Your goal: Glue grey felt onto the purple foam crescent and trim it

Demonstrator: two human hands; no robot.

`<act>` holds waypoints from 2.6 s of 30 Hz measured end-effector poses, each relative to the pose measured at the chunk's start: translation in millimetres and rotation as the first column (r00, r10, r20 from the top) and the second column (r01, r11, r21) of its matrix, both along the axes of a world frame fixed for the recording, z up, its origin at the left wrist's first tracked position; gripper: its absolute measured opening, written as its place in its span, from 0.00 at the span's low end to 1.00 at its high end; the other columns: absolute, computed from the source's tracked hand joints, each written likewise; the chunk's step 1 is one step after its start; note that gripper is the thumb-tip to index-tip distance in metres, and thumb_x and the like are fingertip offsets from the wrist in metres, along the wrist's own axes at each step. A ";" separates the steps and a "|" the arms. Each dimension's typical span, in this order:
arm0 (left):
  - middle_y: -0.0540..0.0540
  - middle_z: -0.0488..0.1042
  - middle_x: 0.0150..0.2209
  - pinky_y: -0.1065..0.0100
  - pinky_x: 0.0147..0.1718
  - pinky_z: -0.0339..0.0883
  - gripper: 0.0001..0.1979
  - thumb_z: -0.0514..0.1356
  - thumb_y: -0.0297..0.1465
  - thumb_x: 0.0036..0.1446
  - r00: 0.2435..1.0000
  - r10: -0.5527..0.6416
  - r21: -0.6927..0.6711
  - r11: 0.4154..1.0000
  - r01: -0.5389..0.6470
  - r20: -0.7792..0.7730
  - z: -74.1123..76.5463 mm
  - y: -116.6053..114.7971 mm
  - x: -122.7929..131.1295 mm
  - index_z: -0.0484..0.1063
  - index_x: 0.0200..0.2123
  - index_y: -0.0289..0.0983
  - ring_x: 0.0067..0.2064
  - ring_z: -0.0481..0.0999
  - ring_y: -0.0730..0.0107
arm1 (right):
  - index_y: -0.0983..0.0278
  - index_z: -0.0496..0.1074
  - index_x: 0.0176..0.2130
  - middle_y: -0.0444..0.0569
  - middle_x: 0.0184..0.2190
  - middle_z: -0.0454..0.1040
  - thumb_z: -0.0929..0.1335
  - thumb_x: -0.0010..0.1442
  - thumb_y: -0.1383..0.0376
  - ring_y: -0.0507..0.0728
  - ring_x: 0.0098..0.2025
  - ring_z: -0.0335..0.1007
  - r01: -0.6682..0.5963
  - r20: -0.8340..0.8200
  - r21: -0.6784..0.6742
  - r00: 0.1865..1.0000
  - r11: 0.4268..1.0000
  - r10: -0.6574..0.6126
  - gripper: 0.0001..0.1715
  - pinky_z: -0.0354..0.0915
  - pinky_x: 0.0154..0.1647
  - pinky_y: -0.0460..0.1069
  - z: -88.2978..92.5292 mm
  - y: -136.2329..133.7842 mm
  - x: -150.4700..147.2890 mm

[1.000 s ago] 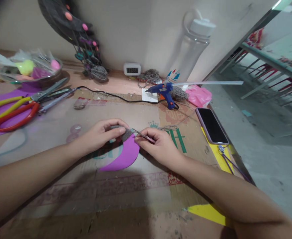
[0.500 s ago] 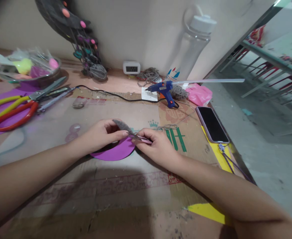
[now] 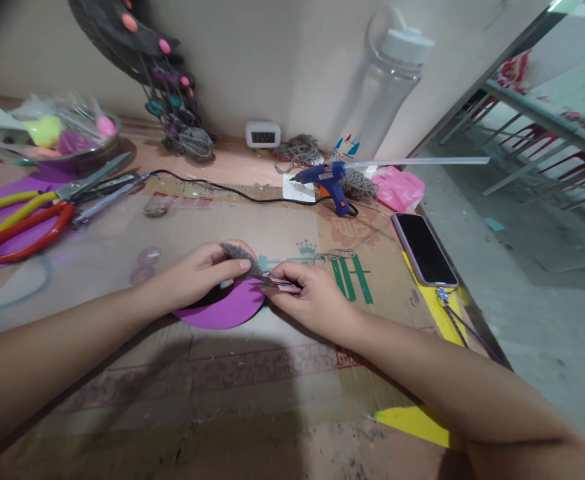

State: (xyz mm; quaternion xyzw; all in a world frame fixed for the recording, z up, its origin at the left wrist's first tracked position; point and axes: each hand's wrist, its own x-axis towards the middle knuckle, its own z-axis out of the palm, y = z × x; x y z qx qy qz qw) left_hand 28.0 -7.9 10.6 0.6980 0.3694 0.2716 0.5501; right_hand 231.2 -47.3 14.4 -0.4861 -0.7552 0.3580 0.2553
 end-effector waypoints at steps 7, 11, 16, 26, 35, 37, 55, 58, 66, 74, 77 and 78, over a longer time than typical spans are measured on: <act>0.53 0.65 0.21 0.73 0.20 0.53 0.16 0.60 0.42 0.54 0.991 0.060 -0.084 0.994 -0.071 -0.123 -4.7 2.0 -2.3 0.67 0.24 0.35 0.22 0.62 0.77 | 0.63 0.70 0.34 0.42 0.25 0.69 0.68 0.59 0.57 0.50 0.26 0.64 0.052 -0.108 0.002 0.993 0.999 -0.052 0.12 0.60 0.27 0.45 1.3 4.5 9.6; 0.50 0.70 0.22 0.73 0.21 0.56 0.17 0.60 0.44 0.54 0.995 0.023 -0.145 0.989 -0.038 -0.100 -2.6 1.4 -3.2 0.70 0.26 0.34 0.23 0.65 0.76 | 0.61 0.70 0.46 0.49 0.39 0.75 0.62 0.66 0.55 0.55 0.38 0.70 0.087 -0.082 0.292 0.994 0.952 -0.066 0.16 0.65 0.38 0.50 13.3 18.9 31.2; 0.51 0.70 0.22 0.73 0.21 0.55 0.19 0.59 0.45 0.56 0.990 -0.028 -0.109 0.994 0.012 -0.138 -3.1 3.3 -4.9 0.69 0.25 0.35 0.23 0.64 0.76 | 0.62 0.72 0.49 0.52 0.38 0.75 0.61 0.67 0.55 0.59 0.41 0.69 -0.170 0.311 0.547 0.950 0.820 -0.010 0.19 0.62 0.42 0.54 25.7 31.2 47.1; 0.55 0.57 0.20 0.71 0.21 0.49 0.20 0.56 0.43 0.58 0.950 -0.052 0.128 0.987 0.096 -0.309 -1.7 5.1 -9.6 0.60 0.20 0.37 0.23 0.57 0.76 | 0.67 0.73 0.47 0.51 0.31 0.72 0.62 0.67 0.61 0.56 0.33 0.66 -0.318 0.453 0.641 0.891 0.699 -0.010 0.17 0.61 0.33 0.50 8.6 22.7 34.8; 0.55 0.57 0.20 0.70 0.22 0.49 0.20 0.56 0.43 0.57 0.940 -0.036 0.136 0.987 0.087 -0.338 0.3 4.1 -7.3 0.59 0.19 0.37 0.23 0.57 0.76 | 0.69 0.75 0.45 0.52 0.28 0.72 0.64 0.66 0.63 0.55 0.30 0.63 -0.354 0.482 0.663 0.876 0.659 -0.015 0.15 0.59 0.30 0.50 8.0 21.7 34.5; 0.55 0.57 0.20 0.70 0.22 0.49 0.20 0.56 0.43 0.57 0.939 -0.034 0.138 0.987 0.086 -0.341 0.0 4.2 -7.2 0.59 0.19 0.37 0.23 0.57 0.75 | 0.70 0.75 0.45 0.52 0.28 0.72 0.64 0.65 0.64 0.56 0.30 0.63 -0.354 0.479 0.662 0.878 0.660 -0.010 0.15 0.58 0.30 0.50 7.6 21.8 34.3; 0.54 0.56 0.22 0.70 0.23 0.50 0.20 0.55 0.44 0.58 0.956 -0.113 0.093 0.985 0.142 -0.269 -5.0 5.3 -10.3 0.61 0.21 0.37 0.24 0.57 0.75 | 0.65 0.74 0.47 0.51 0.31 0.72 0.63 0.66 0.60 0.56 0.34 0.65 -0.314 0.432 0.561 0.900 0.766 0.053 0.16 0.61 0.34 0.50 0.8 24.2 35.6; 0.55 0.55 0.22 0.70 0.23 0.50 0.20 0.55 0.44 0.59 0.957 -0.118 0.091 0.985 0.146 -0.264 -6.4 5.5 -10.7 0.60 0.21 0.37 0.25 0.57 0.75 | 0.66 0.75 0.46 0.50 0.30 0.73 0.63 0.66 0.61 0.55 0.33 0.66 -0.308 0.413 0.557 0.908 0.771 0.064 0.16 0.60 0.34 0.50 1.5 24.1 35.1; 0.55 0.55 0.21 0.70 0.23 0.50 0.21 0.55 0.44 0.59 0.963 -0.100 0.094 0.987 0.127 -0.250 -5.3 5.3 -9.7 0.60 0.20 0.36 0.24 0.56 0.76 | 0.69 0.75 0.45 0.51 0.29 0.72 0.63 0.66 0.61 0.54 0.31 0.65 -0.315 0.407 0.538 0.909 0.782 0.086 0.17 0.59 0.32 0.49 2.8 24.1 33.9; 0.55 0.56 0.21 0.71 0.23 0.50 0.21 0.55 0.44 0.58 0.963 -0.095 0.095 0.988 0.122 -0.251 -5.8 5.4 -10.2 0.60 0.20 0.37 0.24 0.57 0.76 | 0.67 0.75 0.44 0.49 0.28 0.71 0.61 0.67 0.60 0.53 0.30 0.64 -0.321 0.429 0.547 0.900 0.773 0.070 0.17 0.58 0.31 0.48 3.0 23.2 35.2; 0.55 0.56 0.21 0.71 0.22 0.50 0.21 0.55 0.44 0.58 0.961 -0.092 0.107 0.987 0.124 -0.262 -5.3 5.1 -9.7 0.59 0.20 0.37 0.24 0.57 0.76 | 0.67 0.75 0.43 0.49 0.27 0.70 0.61 0.67 0.60 0.53 0.30 0.64 -0.325 0.447 0.551 0.893 0.769 0.057 0.17 0.58 0.30 0.48 4.6 22.6 34.4; 0.55 0.56 0.21 0.70 0.22 0.50 0.21 0.55 0.44 0.58 0.960 -0.090 0.110 0.986 0.123 -0.266 -5.1 5.1 -9.5 0.59 0.20 0.37 0.23 0.56 0.76 | 0.67 0.75 0.43 0.49 0.27 0.70 0.61 0.67 0.60 0.53 0.29 0.64 -0.324 0.448 0.553 0.893 0.768 0.055 0.17 0.58 0.29 0.48 5.0 22.4 34.3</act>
